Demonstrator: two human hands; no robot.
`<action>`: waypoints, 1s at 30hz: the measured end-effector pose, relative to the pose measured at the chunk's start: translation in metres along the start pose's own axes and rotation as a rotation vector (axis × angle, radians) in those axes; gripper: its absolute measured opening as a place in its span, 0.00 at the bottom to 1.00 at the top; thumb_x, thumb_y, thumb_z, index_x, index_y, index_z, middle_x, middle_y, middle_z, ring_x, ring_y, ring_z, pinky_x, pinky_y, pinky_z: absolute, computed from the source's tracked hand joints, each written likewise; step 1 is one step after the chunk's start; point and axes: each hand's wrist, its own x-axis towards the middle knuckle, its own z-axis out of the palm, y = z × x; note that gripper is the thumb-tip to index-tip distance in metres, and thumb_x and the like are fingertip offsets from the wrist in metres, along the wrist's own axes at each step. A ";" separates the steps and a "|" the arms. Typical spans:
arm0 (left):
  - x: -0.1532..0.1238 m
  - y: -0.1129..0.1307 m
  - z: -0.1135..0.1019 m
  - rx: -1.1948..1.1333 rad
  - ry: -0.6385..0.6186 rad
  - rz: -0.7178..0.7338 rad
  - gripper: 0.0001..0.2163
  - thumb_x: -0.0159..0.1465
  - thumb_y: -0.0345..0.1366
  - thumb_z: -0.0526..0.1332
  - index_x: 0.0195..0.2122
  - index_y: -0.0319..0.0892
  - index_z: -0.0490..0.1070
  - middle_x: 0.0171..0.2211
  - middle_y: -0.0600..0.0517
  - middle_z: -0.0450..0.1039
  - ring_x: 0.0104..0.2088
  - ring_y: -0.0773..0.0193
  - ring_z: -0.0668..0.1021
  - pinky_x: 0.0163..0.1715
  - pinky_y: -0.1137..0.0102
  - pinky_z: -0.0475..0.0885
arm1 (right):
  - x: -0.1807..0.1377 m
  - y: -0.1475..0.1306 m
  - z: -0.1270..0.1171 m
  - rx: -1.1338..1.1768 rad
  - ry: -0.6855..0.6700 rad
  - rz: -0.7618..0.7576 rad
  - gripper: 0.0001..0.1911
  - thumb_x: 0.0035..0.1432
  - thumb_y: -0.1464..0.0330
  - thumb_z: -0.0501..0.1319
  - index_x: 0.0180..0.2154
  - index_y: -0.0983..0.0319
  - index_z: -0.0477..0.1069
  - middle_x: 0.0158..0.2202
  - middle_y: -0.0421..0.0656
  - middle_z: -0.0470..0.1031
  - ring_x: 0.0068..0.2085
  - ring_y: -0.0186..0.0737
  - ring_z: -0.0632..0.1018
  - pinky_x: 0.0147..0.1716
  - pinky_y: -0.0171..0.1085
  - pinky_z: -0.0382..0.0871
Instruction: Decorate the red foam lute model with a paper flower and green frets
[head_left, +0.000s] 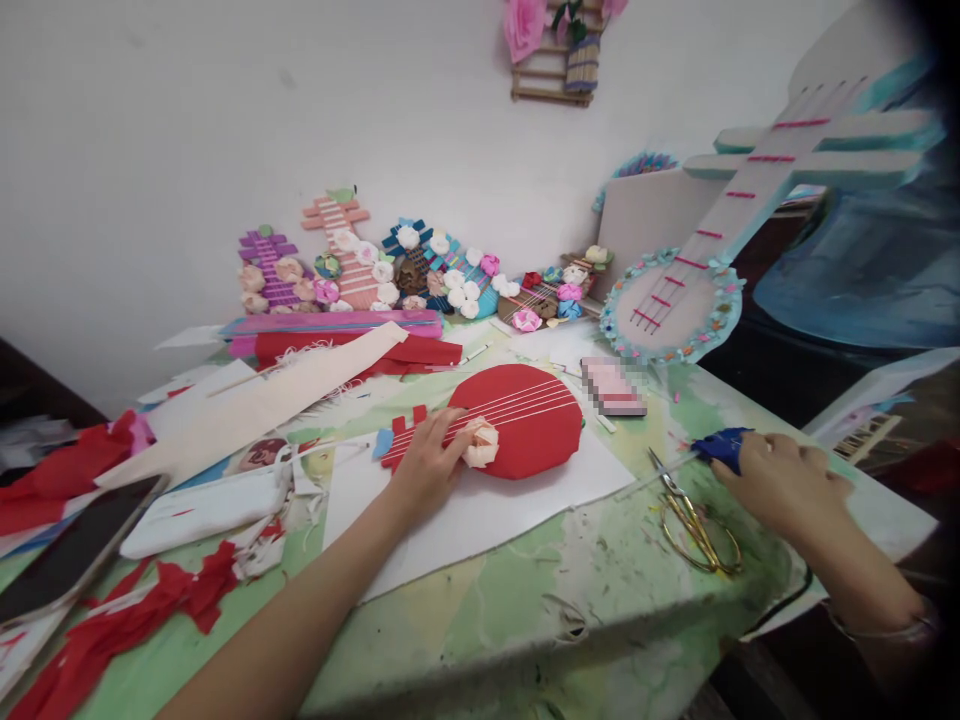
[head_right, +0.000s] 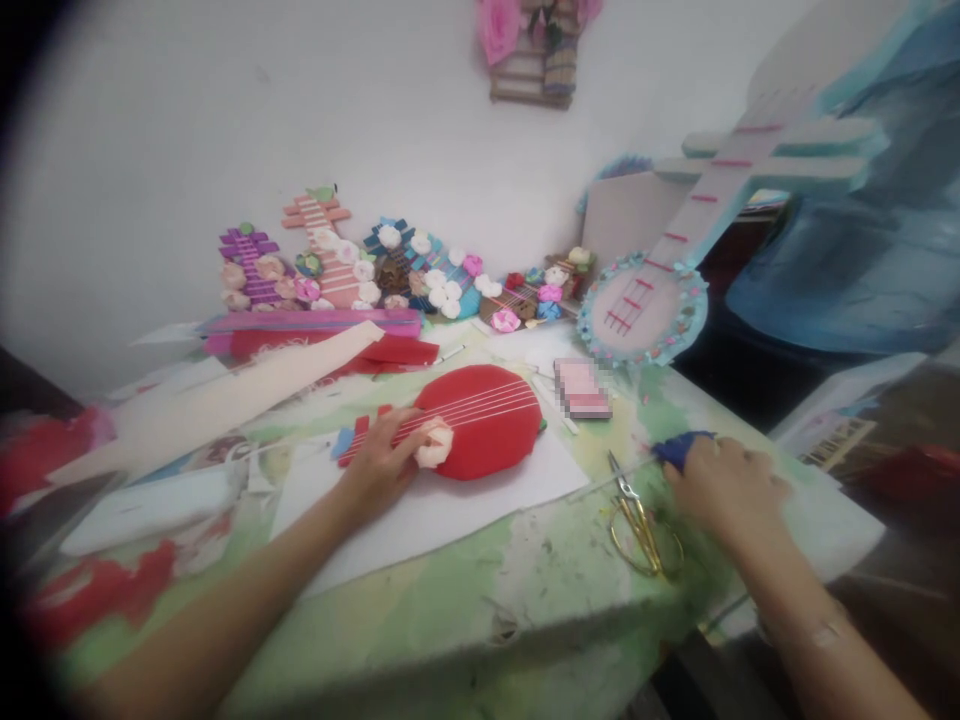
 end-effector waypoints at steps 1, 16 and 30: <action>0.001 0.000 0.002 0.005 0.007 0.000 0.16 0.57 0.22 0.52 0.45 0.42 0.68 0.54 0.42 0.59 0.56 0.51 0.63 0.54 0.53 0.61 | 0.005 -0.021 -0.007 -0.028 -0.021 -0.031 0.12 0.50 0.63 0.58 0.38 0.58 0.65 0.40 0.57 0.69 0.47 0.68 0.69 0.41 0.65 0.60; 0.022 -0.011 -0.006 -0.254 0.089 -0.139 0.14 0.52 0.23 0.57 0.39 0.42 0.71 0.46 0.46 0.66 0.48 0.56 0.70 0.47 0.60 0.69 | 0.062 -0.228 0.032 0.416 -0.522 -0.801 0.40 0.43 0.75 0.66 0.57 0.53 0.55 0.58 0.50 0.55 0.60 0.54 0.55 0.52 0.55 0.58; 0.043 -0.023 -0.017 -0.329 -0.020 -0.196 0.10 0.48 0.23 0.59 0.31 0.41 0.71 0.45 0.46 0.66 0.48 0.56 0.70 0.47 0.61 0.69 | 0.083 -0.233 0.051 0.429 -0.517 -0.801 0.32 0.40 0.73 0.66 0.50 0.60 0.61 0.53 0.51 0.58 0.55 0.52 0.59 0.48 0.49 0.62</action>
